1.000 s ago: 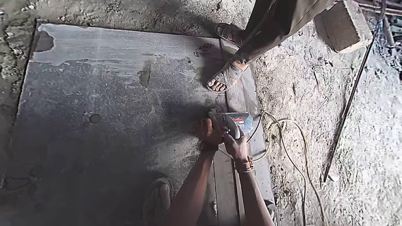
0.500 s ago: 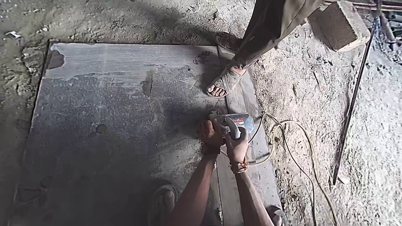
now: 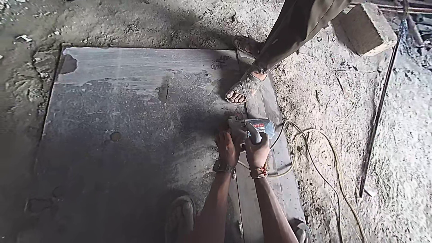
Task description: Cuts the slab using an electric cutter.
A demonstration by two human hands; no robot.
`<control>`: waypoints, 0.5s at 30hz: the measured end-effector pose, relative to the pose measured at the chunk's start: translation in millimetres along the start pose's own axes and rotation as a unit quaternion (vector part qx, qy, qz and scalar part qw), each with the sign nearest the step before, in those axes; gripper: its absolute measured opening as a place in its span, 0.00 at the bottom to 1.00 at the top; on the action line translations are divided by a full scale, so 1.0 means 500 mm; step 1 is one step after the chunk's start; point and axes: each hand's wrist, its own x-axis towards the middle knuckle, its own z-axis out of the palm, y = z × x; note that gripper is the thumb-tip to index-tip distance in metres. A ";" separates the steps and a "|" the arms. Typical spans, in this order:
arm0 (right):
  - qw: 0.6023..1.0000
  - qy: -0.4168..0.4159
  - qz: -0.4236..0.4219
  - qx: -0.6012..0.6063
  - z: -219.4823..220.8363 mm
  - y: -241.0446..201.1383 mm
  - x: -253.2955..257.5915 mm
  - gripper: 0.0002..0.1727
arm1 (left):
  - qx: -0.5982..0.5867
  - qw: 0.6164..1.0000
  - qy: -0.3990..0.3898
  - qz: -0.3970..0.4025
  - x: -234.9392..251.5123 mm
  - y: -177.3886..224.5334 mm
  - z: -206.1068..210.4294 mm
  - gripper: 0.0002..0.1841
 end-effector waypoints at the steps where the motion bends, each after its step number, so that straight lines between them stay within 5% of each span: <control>1: 1.000 0.001 -0.001 -0.002 0.000 -0.001 0.000 0.29 | 0.001 1.000 -0.007 -0.004 -0.001 0.001 -0.002 0.28; 15: 1.000 -0.007 0.019 -0.014 0.009 -0.013 0.022 0.28 | -0.010 0.997 -0.063 -0.039 0.031 0.005 -0.012 0.25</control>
